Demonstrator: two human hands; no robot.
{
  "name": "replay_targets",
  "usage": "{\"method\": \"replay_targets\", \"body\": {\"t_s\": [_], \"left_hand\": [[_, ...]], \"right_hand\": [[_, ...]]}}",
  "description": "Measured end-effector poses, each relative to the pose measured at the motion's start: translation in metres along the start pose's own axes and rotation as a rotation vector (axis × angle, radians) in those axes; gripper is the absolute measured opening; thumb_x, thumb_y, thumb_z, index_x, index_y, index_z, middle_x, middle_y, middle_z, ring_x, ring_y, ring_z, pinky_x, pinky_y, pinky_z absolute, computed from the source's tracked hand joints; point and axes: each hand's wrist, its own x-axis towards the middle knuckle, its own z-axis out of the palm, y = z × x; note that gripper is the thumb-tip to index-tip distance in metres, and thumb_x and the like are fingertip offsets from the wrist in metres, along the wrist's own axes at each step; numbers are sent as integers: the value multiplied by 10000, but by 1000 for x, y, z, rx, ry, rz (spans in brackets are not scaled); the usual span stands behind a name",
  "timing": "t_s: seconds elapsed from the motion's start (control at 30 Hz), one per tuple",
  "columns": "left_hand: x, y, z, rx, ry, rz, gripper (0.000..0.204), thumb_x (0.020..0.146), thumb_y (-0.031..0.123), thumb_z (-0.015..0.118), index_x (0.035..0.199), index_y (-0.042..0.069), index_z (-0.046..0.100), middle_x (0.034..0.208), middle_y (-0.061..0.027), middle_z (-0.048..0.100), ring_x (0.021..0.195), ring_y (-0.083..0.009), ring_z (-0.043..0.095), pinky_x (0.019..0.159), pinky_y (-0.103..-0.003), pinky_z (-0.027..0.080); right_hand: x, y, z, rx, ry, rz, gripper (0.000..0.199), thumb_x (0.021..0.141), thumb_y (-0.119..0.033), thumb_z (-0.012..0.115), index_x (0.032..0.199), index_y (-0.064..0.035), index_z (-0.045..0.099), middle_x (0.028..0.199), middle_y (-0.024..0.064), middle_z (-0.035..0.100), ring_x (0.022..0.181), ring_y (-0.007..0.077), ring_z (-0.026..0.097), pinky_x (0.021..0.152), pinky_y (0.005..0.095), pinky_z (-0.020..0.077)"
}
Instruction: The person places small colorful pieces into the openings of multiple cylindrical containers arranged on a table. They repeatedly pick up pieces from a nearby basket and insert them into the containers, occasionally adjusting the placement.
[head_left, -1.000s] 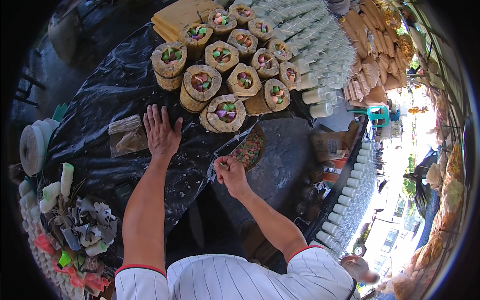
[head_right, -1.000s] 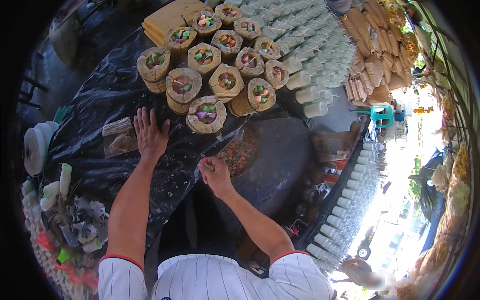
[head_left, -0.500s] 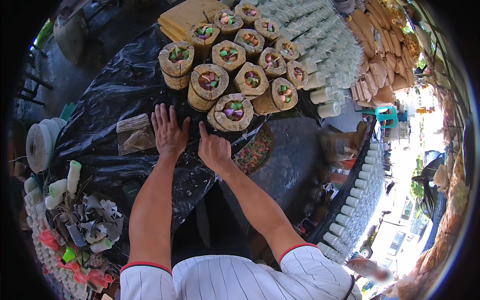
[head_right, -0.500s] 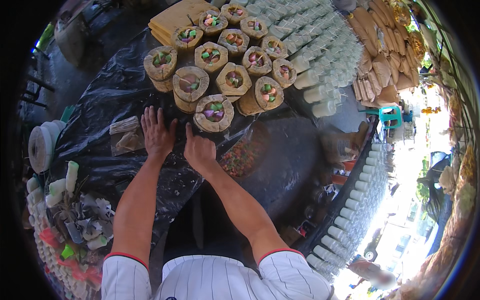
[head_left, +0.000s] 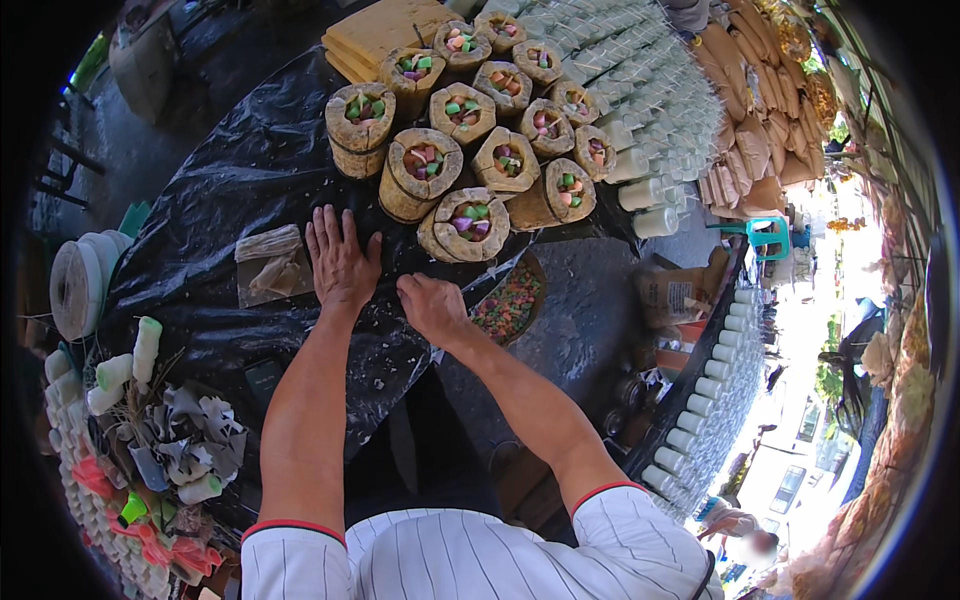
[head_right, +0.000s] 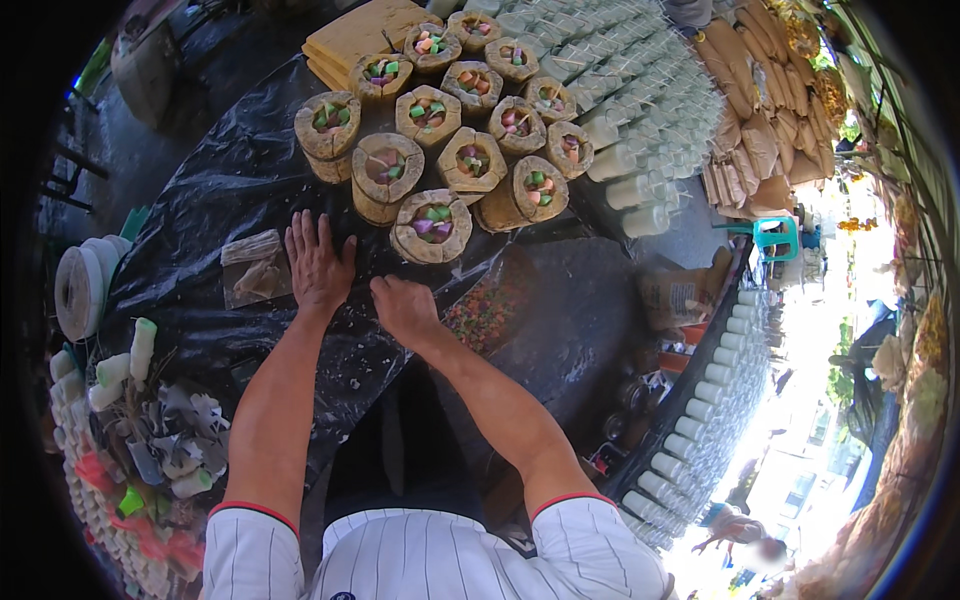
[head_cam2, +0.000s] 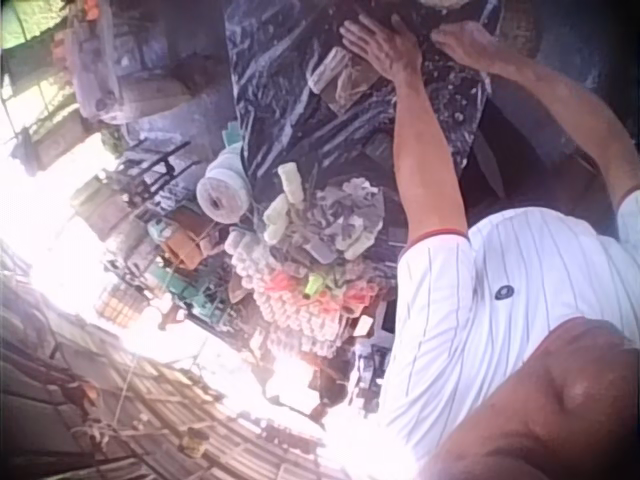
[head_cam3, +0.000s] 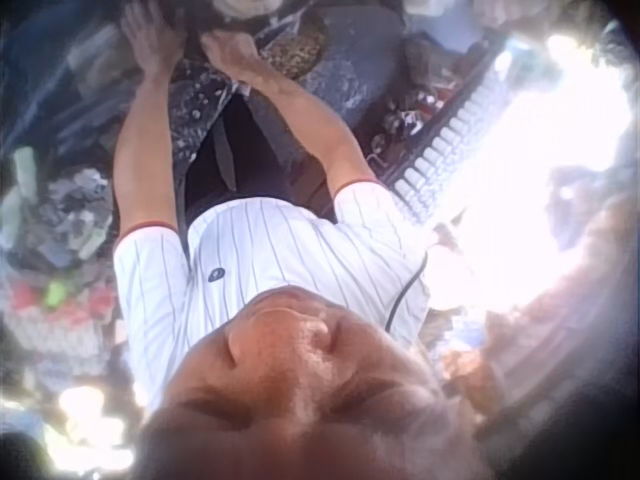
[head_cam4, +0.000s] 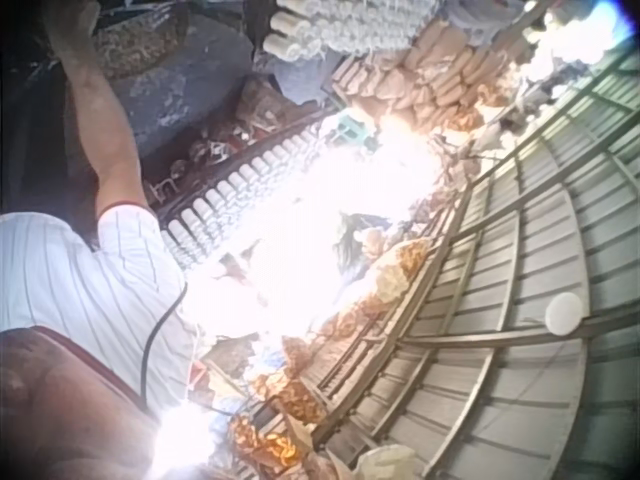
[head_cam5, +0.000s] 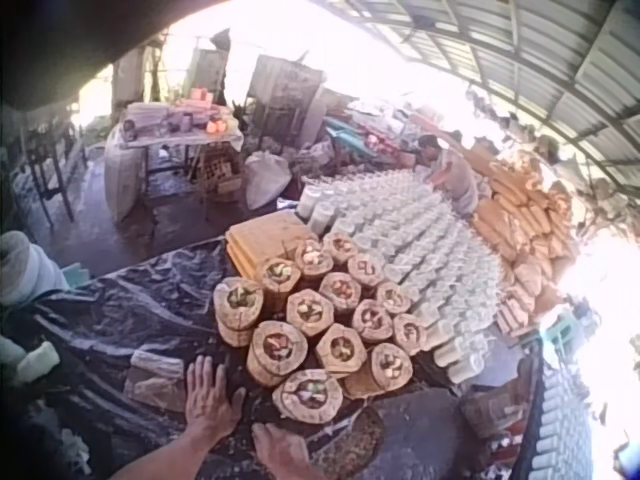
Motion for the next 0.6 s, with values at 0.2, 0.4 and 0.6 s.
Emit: {"method": "replay_targets", "body": {"t_s": [0.2,0.4,0.6], "left_hand": [[-1,-1,1,4,8,6,725,1080,499,558,1585,-18,505,1720,-267,376,1656,-413,239,1368,-529,138],[-1,-1,3,10,10,7,732,1082,506,552,1591,-17,498,1722,-268,373,1657,-416,234,1368,-529,136],[-1,-1,4,-2,22,13,721,1084,498,549,1584,-20,507,1722,-271,374,1654,-417,243,1366,-535,142]], "right_hand": [[-6,-2,-5,150,185,42,244,989,-130,720,1229,-86,724,939,157,745,823,398,745,703,503,605],[-1,-6,-13,34,49,30,369,975,-124,750,1343,-110,721,854,150,692,742,388,717,640,496,585],[-11,-5,0,6,197,-47,283,950,-106,770,1233,-115,771,825,99,635,719,333,701,612,444,576]]}}
